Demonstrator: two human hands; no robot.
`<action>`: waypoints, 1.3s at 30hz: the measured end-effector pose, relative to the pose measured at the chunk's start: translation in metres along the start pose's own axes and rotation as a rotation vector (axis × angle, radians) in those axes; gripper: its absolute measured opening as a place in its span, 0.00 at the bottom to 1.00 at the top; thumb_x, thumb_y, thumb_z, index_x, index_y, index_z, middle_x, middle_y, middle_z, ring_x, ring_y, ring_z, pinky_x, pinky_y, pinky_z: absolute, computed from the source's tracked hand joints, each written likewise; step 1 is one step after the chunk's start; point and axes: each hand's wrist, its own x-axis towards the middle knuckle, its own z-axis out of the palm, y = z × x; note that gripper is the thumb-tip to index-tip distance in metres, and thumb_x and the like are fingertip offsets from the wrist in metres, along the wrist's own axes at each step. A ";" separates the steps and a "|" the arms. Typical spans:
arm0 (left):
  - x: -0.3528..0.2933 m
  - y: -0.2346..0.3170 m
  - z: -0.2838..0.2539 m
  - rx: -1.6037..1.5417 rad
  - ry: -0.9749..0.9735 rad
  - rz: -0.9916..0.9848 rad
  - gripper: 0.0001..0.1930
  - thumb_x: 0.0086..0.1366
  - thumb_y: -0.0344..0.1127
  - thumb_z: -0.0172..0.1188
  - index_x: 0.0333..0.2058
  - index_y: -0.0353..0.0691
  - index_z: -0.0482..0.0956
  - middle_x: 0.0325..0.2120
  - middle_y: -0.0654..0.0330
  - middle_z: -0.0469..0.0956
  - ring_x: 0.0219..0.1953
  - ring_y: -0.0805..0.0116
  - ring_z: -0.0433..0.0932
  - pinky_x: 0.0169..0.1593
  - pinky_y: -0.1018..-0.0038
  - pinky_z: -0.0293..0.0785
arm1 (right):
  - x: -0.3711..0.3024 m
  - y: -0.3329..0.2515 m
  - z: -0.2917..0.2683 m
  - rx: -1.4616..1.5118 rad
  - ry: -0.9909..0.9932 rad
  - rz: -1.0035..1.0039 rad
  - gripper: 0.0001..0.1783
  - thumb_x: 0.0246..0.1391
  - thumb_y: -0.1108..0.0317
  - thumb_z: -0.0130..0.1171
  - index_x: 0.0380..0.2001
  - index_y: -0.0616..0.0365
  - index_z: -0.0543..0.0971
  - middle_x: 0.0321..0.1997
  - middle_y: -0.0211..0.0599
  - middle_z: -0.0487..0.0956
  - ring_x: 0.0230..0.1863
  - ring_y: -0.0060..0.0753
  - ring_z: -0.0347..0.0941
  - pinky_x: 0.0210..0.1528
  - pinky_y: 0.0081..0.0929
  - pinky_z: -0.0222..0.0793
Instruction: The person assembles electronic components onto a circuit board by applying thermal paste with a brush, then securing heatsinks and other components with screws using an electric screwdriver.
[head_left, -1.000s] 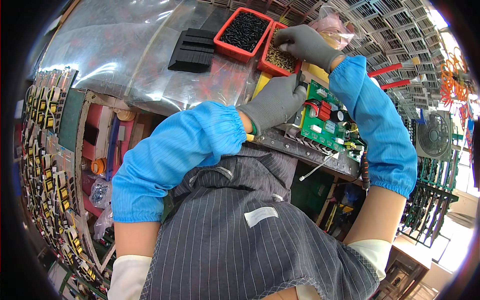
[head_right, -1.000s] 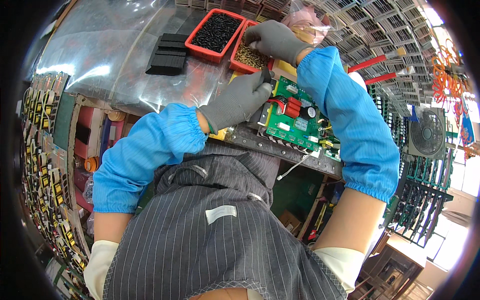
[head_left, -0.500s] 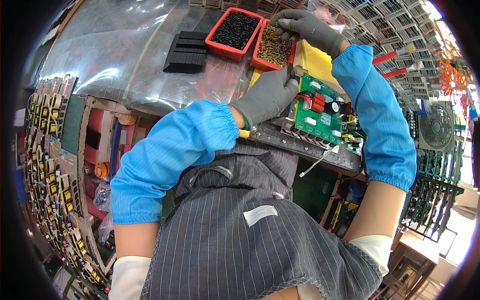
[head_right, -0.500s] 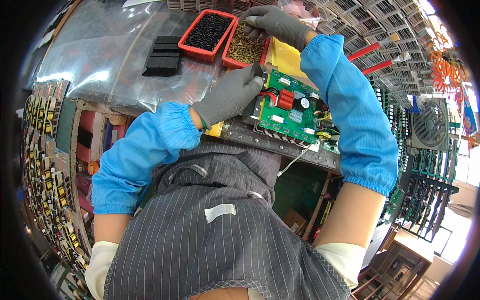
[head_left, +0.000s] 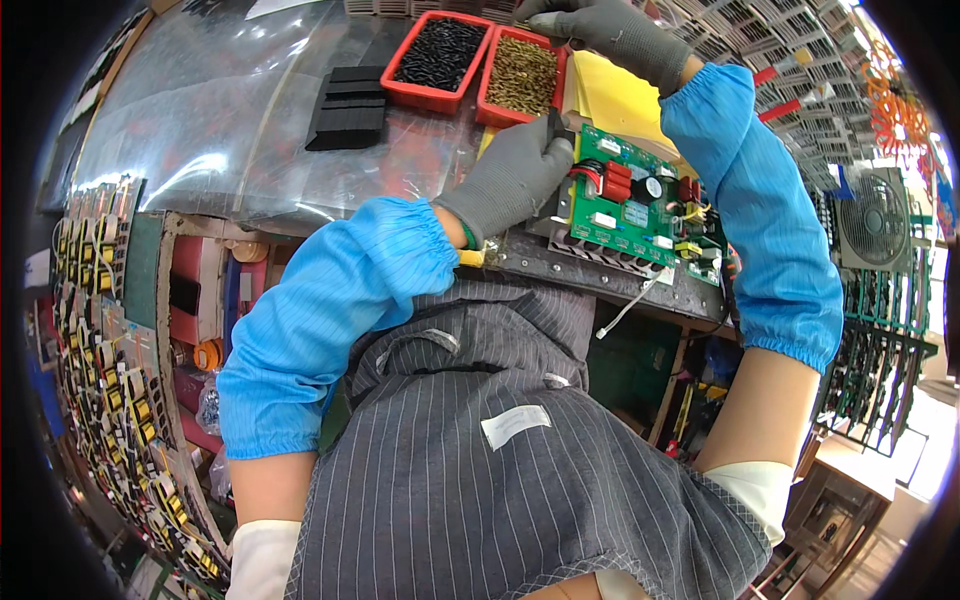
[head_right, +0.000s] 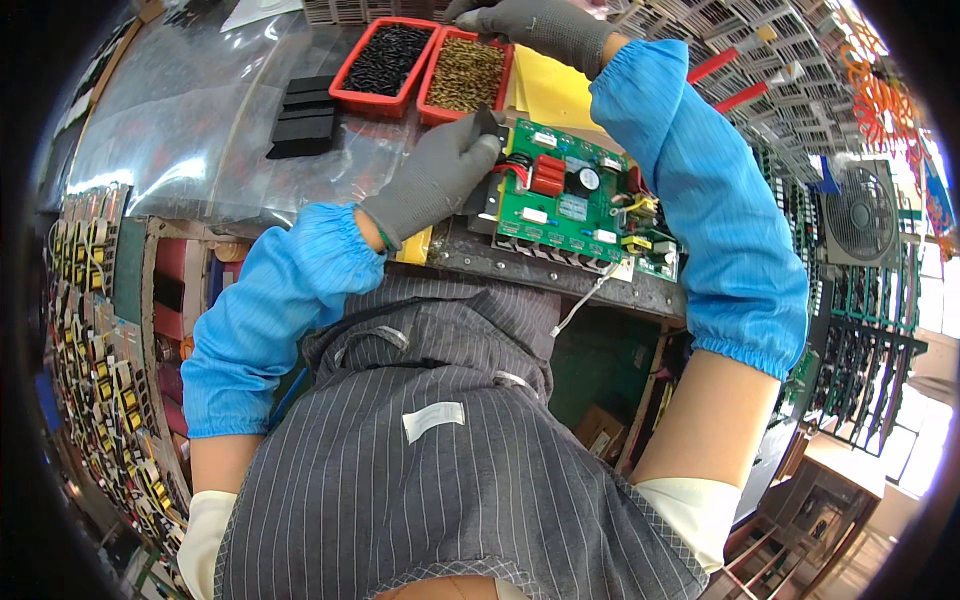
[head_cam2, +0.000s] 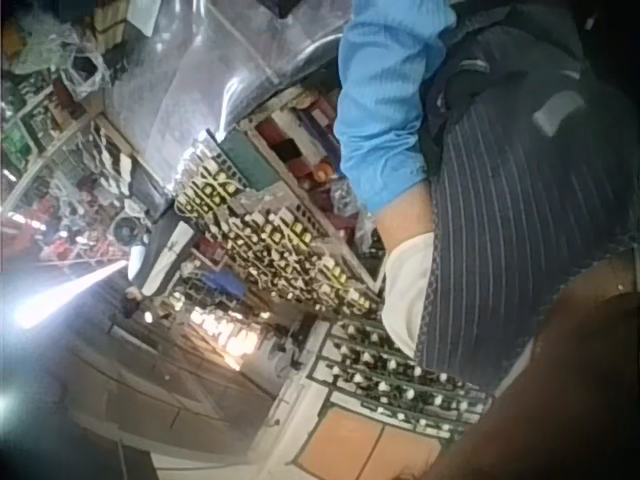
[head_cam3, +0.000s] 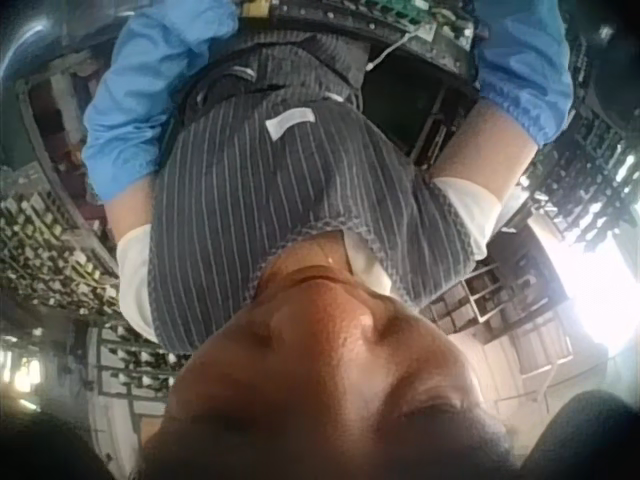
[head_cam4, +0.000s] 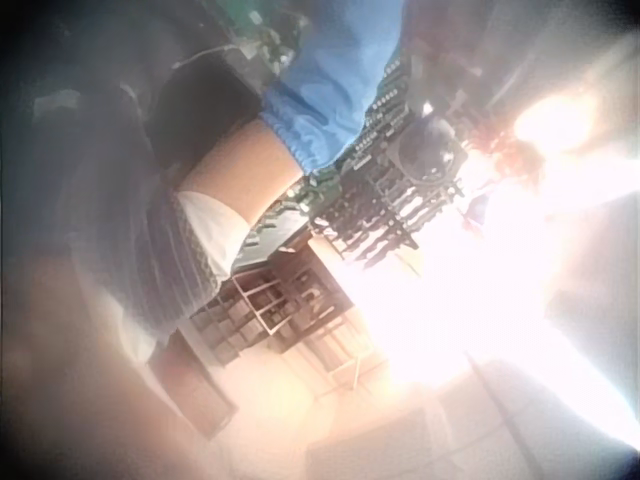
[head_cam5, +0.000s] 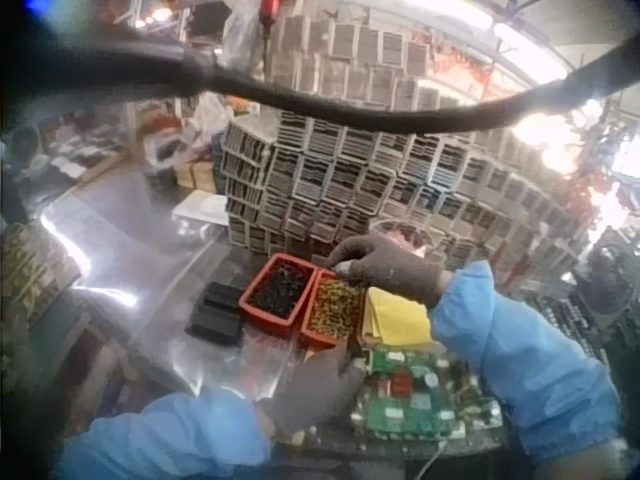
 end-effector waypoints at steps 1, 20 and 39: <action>0.000 -0.002 0.001 -0.008 -0.014 -0.001 0.18 0.69 0.37 0.49 0.54 0.39 0.75 0.27 0.48 0.80 0.28 0.61 0.80 0.35 0.67 0.75 | -0.006 -0.002 -0.003 -0.059 0.001 -0.042 0.14 0.63 0.70 0.55 0.48 0.63 0.81 0.43 0.34 0.81 0.38 0.25 0.75 0.41 0.24 0.74; 0.002 0.004 -0.005 0.318 -0.069 -0.077 0.26 0.70 0.42 0.49 0.61 0.34 0.60 0.35 0.36 0.79 0.41 0.39 0.80 0.44 0.53 0.75 | -0.192 0.042 0.060 -0.473 0.313 -0.260 0.08 0.54 0.67 0.63 0.39 0.49 0.81 0.34 0.33 0.77 0.32 0.42 0.78 0.32 0.36 0.74; -0.001 0.007 -0.008 0.270 -0.071 0.001 0.19 0.71 0.34 0.50 0.58 0.34 0.63 0.42 0.45 0.76 0.43 0.50 0.78 0.47 0.61 0.71 | -0.355 0.206 0.010 -0.376 0.454 0.603 0.34 0.51 0.57 0.67 0.60 0.55 0.71 0.52 0.48 0.76 0.53 0.48 0.76 0.54 0.41 0.71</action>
